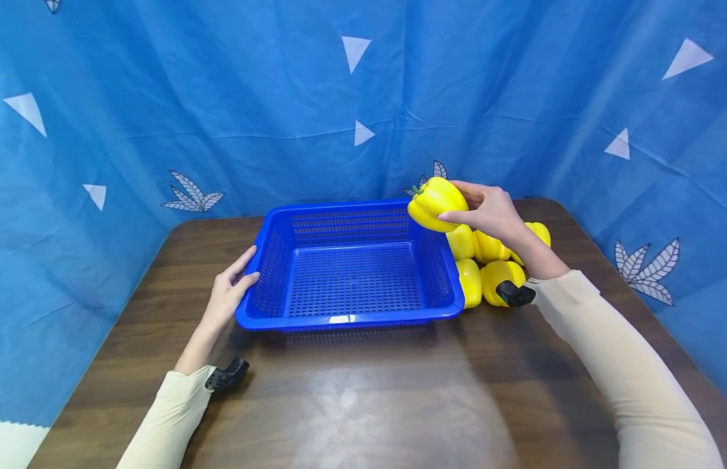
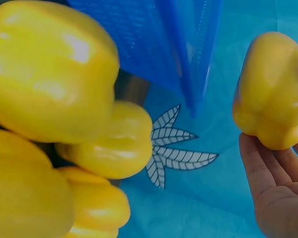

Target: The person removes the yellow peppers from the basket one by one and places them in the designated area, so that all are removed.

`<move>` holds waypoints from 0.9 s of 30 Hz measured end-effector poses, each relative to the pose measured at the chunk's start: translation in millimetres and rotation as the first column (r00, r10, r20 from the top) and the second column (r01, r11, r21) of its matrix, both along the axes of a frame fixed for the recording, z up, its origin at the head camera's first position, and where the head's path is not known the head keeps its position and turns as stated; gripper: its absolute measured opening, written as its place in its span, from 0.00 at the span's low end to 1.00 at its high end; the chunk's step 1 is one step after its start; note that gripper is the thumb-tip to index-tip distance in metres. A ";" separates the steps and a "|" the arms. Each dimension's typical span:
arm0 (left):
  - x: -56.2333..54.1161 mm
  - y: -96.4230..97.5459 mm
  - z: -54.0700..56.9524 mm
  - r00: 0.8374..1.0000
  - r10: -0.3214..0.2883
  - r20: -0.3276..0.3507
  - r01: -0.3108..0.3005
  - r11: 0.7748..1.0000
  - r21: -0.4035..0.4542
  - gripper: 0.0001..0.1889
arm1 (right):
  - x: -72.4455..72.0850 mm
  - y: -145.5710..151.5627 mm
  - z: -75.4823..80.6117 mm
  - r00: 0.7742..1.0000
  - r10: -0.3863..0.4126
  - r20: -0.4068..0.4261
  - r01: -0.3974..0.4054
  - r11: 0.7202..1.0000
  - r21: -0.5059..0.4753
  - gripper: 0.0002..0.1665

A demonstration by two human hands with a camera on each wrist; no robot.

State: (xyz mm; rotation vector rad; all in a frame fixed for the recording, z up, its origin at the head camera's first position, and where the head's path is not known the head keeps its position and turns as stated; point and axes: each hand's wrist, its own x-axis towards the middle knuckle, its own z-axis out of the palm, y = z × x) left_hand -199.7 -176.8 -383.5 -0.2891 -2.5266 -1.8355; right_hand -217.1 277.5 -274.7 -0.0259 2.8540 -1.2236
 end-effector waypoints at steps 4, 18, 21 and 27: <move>1.7 -2.2 0.5 1.000 0.002 0.011 -0.002 1.000 -0.005 0.28 | 2.6 6.4 -2.1 1.000 -0.016 -0.008 0.016 1.000 0.006 0.49; 1.0 -2.6 -2.1 1.000 0.004 0.007 -0.004 1.000 -0.028 0.27 | 23.4 47.7 -13.0 0.989 -0.136 0.060 0.134 0.991 0.028 0.53; 0.2 -2.9 -1.8 1.000 0.005 0.007 -0.005 0.999 -0.036 0.27 | 28.0 56.8 -17.4 0.985 -0.163 0.062 0.162 0.987 0.024 0.53; 0.6 -1.8 0.8 1.000 0.000 -0.001 0.000 1.000 -0.015 0.27 | 35.6 74.7 -24.6 0.973 -0.220 0.073 0.219 0.976 0.017 0.53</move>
